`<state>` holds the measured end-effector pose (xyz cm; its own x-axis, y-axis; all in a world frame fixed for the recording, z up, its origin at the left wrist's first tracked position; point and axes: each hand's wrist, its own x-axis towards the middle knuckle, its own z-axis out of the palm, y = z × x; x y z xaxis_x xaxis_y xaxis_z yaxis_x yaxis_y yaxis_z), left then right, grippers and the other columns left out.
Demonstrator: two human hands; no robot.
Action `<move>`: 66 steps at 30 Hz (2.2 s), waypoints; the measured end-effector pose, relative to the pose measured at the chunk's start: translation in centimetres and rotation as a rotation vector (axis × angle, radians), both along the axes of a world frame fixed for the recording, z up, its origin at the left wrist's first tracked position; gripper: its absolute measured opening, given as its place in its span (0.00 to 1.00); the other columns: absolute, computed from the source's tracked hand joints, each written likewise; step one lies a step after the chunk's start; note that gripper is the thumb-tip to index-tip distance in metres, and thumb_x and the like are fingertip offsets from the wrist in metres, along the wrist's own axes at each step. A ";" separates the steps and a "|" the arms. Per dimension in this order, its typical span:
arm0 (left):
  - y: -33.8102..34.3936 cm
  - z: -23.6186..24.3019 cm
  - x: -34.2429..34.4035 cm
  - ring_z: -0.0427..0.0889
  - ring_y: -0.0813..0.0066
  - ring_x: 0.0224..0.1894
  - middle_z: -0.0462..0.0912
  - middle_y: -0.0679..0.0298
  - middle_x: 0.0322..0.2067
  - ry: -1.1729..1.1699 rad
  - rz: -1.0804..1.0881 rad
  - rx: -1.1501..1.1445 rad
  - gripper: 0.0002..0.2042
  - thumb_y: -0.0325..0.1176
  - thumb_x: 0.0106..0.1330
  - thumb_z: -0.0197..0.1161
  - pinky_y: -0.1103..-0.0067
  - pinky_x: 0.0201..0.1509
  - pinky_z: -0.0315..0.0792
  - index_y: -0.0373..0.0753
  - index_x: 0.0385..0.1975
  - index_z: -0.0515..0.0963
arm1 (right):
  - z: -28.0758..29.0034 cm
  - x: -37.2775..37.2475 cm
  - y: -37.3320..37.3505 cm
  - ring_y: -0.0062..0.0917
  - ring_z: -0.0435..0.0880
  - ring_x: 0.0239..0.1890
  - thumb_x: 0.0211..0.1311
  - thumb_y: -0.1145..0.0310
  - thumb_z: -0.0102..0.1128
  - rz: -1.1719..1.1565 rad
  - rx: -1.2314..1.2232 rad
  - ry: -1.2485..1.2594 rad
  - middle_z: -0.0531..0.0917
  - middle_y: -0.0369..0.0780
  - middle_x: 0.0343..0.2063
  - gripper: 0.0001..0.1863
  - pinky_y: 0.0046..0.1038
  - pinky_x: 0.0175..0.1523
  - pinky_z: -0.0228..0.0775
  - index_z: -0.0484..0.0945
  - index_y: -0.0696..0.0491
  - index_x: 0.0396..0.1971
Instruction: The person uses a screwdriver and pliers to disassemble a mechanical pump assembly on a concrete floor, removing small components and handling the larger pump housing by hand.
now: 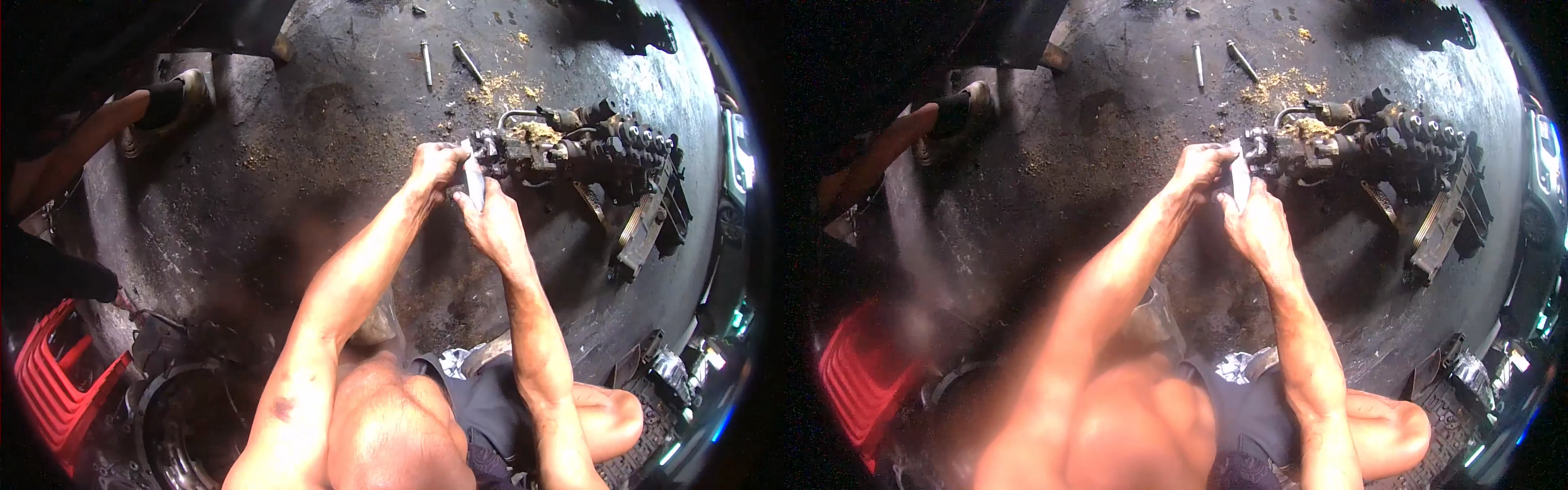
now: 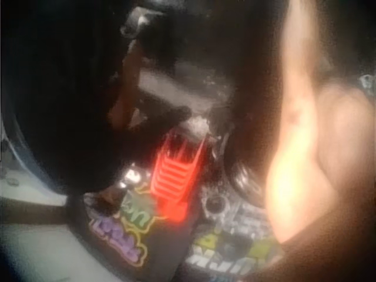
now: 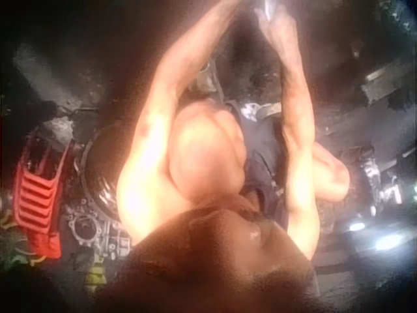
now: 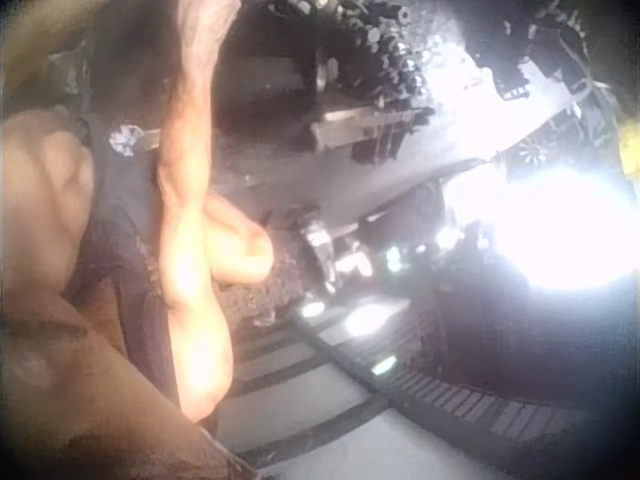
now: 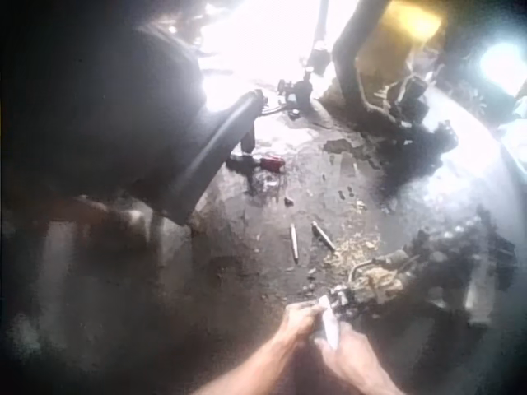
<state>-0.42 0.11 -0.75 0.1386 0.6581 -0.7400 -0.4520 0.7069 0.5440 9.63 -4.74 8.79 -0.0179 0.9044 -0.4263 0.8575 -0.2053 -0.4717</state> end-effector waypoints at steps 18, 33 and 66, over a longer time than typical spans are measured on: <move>0.7 -0.2 0.2 0.76 0.79 0.20 0.79 0.64 0.23 0.050 -0.036 0.003 0.03 0.24 0.58 0.61 0.83 0.22 0.70 0.32 0.29 0.78 | 0.5 0.0 0.7 0.48 0.81 0.40 0.59 0.58 0.60 -0.064 -0.061 -0.006 0.80 0.57 0.33 0.23 0.39 0.42 0.72 0.72 0.64 0.43; 0.2 0.7 0.1 0.78 0.76 0.21 0.80 0.62 0.23 0.040 0.016 -0.037 0.04 0.26 0.56 0.63 0.78 0.25 0.73 0.33 0.26 0.78 | -0.6 0.4 0.1 0.51 0.80 0.39 0.58 0.61 0.60 -0.059 -0.012 0.008 0.80 0.58 0.32 0.20 0.41 0.41 0.73 0.72 0.63 0.40; -0.8 0.4 -6.1 0.79 0.78 0.20 0.80 0.63 0.23 0.135 0.077 0.043 0.11 0.39 0.64 0.58 0.83 0.22 0.74 0.36 0.31 0.76 | 0.9 -1.4 0.9 0.11 0.66 0.12 0.65 0.64 0.54 -0.766 -0.472 1.017 0.72 0.32 0.19 0.08 0.14 0.12 0.54 0.71 0.52 0.30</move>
